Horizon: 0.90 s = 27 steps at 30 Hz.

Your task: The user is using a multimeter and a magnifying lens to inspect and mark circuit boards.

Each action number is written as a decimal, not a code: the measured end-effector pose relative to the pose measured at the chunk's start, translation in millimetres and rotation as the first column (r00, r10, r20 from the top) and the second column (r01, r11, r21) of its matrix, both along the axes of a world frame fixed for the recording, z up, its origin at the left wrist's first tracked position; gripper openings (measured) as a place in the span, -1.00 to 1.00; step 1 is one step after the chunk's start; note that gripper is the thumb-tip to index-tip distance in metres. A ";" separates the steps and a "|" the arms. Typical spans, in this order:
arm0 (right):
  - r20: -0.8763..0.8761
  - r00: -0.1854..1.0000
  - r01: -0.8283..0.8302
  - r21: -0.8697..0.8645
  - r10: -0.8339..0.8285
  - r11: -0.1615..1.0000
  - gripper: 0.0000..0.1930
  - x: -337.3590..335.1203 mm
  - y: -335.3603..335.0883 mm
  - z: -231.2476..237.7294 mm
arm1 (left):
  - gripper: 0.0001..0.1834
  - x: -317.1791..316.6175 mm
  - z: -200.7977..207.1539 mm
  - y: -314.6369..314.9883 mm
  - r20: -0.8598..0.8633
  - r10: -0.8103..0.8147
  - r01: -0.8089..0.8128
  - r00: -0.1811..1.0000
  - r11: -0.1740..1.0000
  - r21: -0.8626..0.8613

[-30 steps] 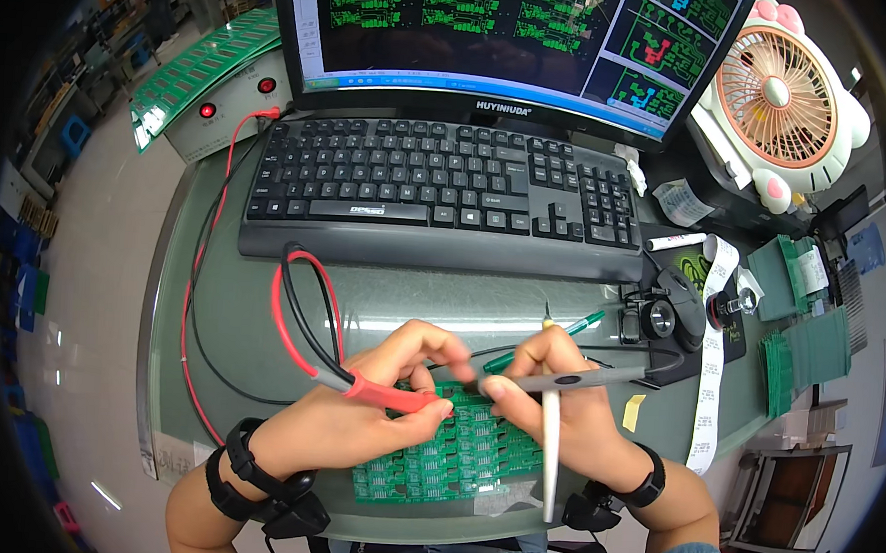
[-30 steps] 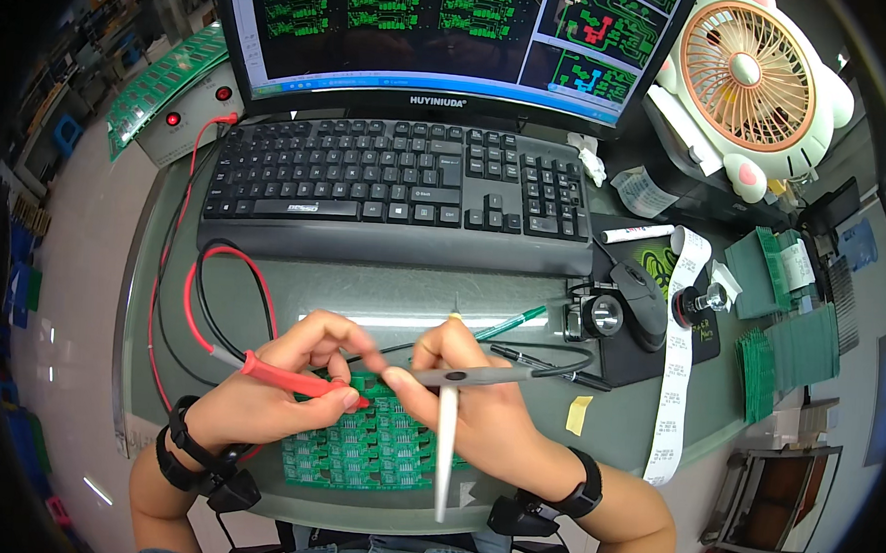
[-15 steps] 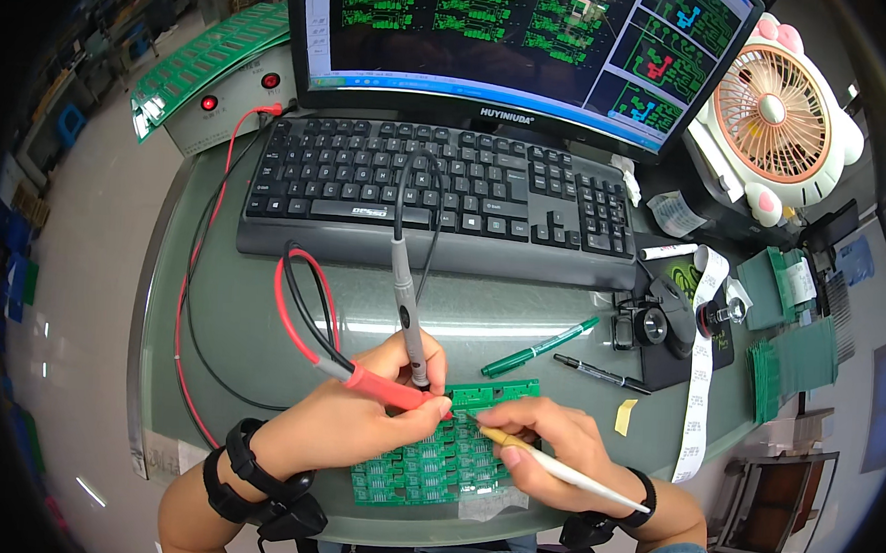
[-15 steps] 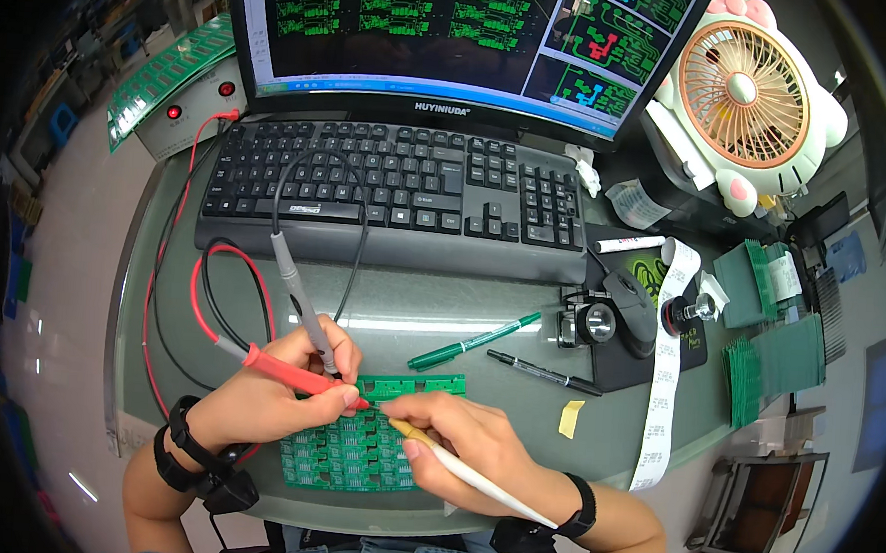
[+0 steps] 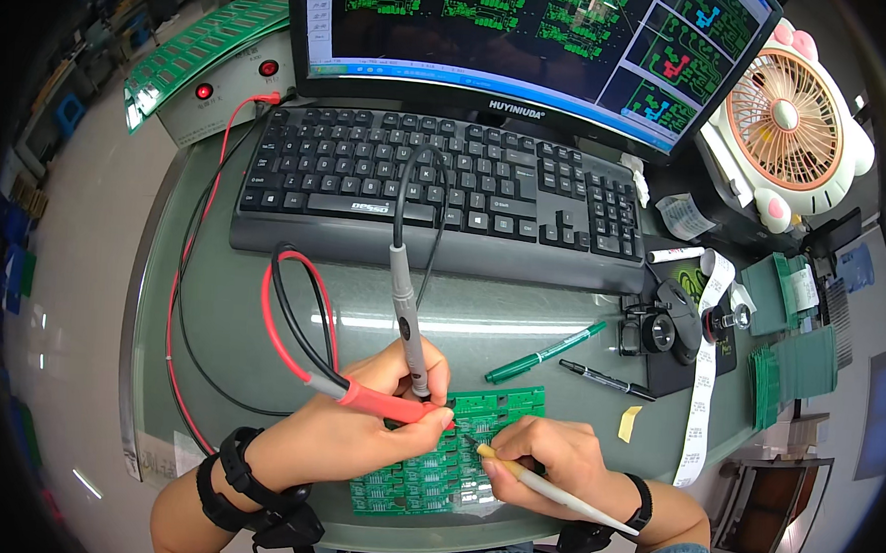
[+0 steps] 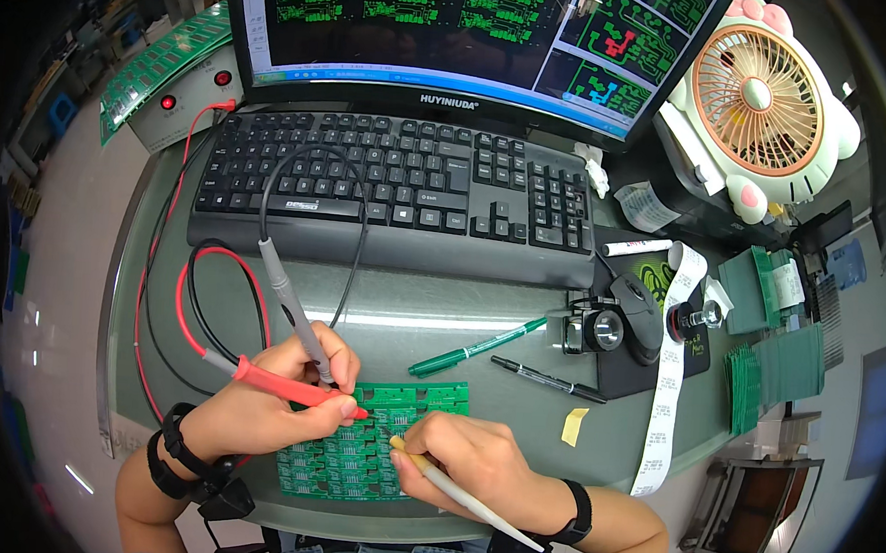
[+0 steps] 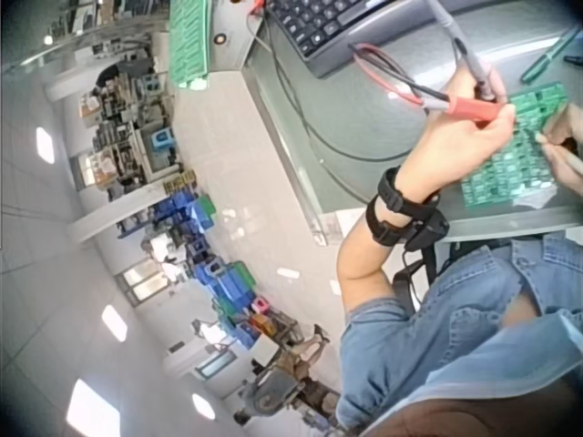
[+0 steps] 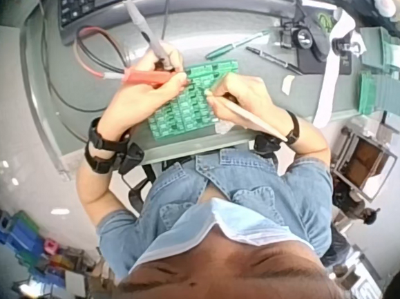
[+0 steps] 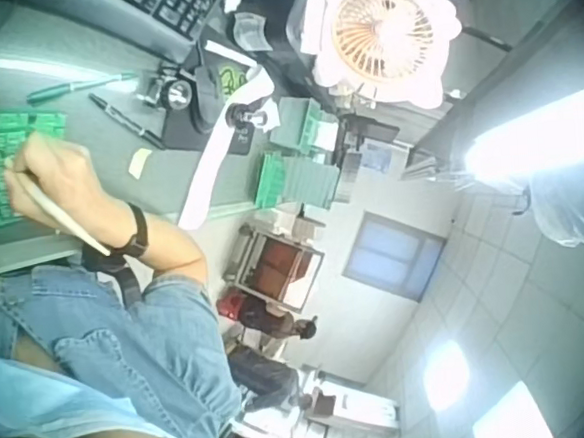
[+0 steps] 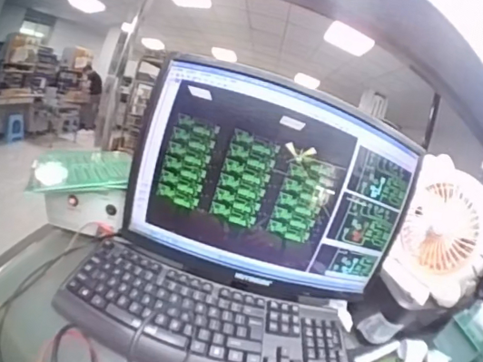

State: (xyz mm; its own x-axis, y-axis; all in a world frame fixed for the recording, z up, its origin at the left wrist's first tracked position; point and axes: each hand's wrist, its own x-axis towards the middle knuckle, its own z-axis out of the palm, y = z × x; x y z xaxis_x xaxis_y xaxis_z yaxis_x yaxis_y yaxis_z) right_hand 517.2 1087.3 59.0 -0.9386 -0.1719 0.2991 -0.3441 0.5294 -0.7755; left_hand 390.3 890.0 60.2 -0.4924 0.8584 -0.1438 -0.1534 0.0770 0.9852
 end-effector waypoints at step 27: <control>-0.028 1.000 0.012 0.037 -0.011 0.999 -0.81 -1.8 -2.4 -1.8 | -0.74 -1.6 0.6 -0.6 -0.004 -0.016 0.016 1.000 1.000 -0.022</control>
State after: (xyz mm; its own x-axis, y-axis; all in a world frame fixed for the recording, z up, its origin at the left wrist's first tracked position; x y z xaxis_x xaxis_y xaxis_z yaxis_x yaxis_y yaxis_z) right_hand 515.4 1084.9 57.2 -0.9319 -0.1722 0.3192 -0.3591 0.5618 -0.7453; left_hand 388.7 889.4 60.8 -0.4794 0.8627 -0.1607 -0.1480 0.1011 0.9838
